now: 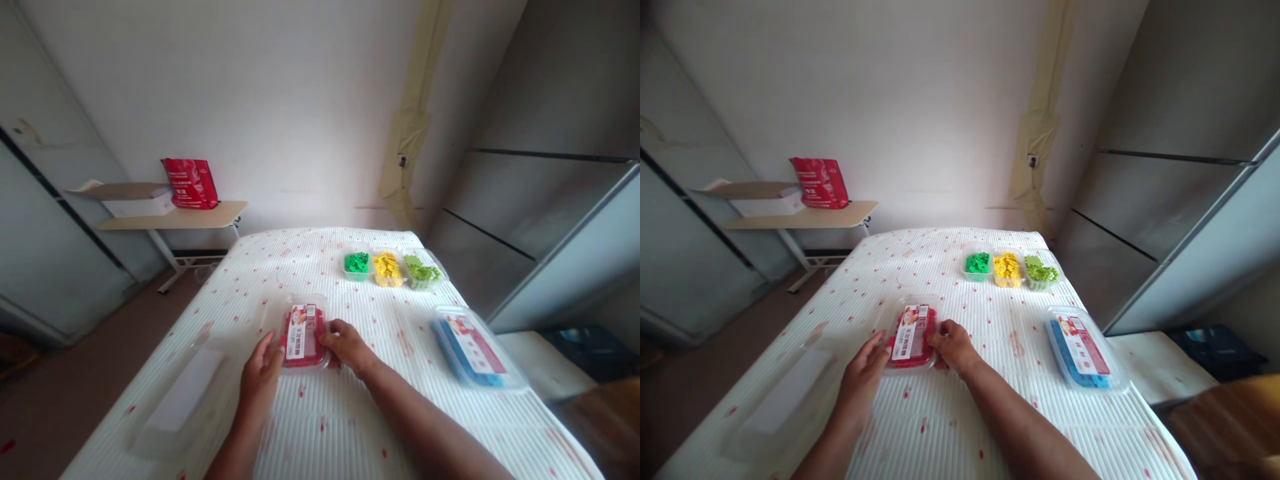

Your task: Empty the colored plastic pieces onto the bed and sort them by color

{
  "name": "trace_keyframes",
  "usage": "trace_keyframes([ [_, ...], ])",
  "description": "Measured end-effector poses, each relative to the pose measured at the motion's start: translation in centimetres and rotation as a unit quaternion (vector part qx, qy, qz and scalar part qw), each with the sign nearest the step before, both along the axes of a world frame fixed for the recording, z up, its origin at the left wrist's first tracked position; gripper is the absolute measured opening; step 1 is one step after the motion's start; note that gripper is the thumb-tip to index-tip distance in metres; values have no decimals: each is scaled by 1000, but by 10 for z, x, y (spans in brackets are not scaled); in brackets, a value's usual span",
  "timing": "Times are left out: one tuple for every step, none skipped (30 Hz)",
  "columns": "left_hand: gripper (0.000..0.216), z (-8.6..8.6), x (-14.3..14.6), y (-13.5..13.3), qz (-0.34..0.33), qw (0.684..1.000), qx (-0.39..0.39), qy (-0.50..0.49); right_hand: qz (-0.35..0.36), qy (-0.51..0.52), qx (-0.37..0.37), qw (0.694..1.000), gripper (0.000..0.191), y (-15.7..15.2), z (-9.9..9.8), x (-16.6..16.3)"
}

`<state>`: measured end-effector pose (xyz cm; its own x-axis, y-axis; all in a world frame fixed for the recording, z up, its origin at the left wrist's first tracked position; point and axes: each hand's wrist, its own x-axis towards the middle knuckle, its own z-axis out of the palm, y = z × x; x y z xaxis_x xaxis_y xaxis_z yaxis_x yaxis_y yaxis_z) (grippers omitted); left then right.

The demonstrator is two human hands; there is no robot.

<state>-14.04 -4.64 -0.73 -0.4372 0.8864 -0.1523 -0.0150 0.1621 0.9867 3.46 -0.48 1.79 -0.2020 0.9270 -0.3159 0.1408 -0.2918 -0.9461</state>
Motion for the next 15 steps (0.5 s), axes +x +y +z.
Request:
trace_keyframes([
  [44,1,0,0,-3,1000,-3,-7,-2,-4,-2,1000,26,0,0,1],
  [42,1,2,0,-8,1000,-2,-15,-3,-9,-3,1000,25,0,-1,2],
  [41,2,4,-1,-14,1000,3,-21,0,-13,-2,1000,24,0,-1,5],
  [40,2,6,-1,-21,999,8,-27,6,-18,2,1000,23,-1,-1,8],
  [39,2,10,-2,-30,999,12,-35,11,-26,11,1000,24,-2,-1,13],
  [40,3,15,-2,-40,998,15,-43,13,-40,26,999,26,-4,0,19],
  [40,3,21,-2,-50,997,16,-50,8,-60,46,997,30,-7,2,26],
  [41,3,28,-1,-63,996,15,-56,-3,-85,69,994,36,-10,5,35],
  [42,4,35,-1,-79,995,16,-63,-21,-117,95,988,44,-14,10,44],
  [42,4,42,0,-97,993,19,-68,-42,-152,120,980,51,-18,15,54],
  [41,5,50,2,-115,991,23,-71,-62,-188,143,970,55,-22,22,66],
  [38,5,58,3,-132,988,28,-73,-81,-225,162,957,58,-26,29,79],
  [36,6,65,5,-148,986,32,-74,-99,-259,177,944,59,-29,37,94],
  [32,7,73,8,-163,983,35,-75,-117,-290,188,931,58,-32,44,110],
  [28,8,80,10,-174,981,37,-75,-133,-317,199,918,55,-35,51,127],
])
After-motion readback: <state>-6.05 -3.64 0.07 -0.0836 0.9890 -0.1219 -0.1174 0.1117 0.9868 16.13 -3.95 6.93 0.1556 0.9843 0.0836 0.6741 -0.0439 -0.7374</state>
